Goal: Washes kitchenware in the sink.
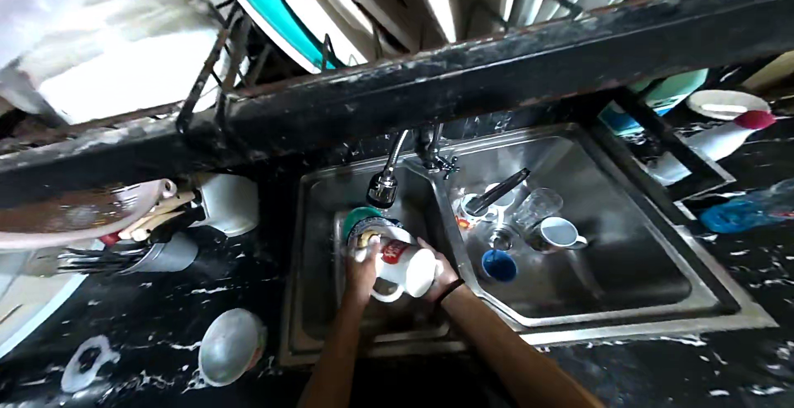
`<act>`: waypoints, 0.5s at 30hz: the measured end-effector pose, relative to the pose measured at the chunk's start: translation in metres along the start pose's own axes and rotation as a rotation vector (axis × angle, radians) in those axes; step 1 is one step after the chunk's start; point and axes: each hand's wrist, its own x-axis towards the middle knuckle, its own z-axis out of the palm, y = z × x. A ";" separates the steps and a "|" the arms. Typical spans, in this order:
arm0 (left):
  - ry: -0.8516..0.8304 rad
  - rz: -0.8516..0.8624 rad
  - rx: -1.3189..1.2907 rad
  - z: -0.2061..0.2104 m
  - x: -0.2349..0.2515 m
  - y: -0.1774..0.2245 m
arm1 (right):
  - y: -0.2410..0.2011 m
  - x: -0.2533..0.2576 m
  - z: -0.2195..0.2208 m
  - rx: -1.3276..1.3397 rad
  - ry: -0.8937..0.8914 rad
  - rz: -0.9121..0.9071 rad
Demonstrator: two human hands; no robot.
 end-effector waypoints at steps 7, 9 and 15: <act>-0.120 0.217 0.425 -0.012 -0.026 0.042 | 0.020 0.009 -0.022 0.130 -0.293 0.013; -0.050 0.391 0.413 -0.008 -0.018 0.029 | 0.018 0.010 -0.017 0.122 -0.314 -0.020; -0.555 0.292 0.882 0.001 -0.057 0.030 | -0.013 0.015 -0.005 -0.122 -0.169 -0.126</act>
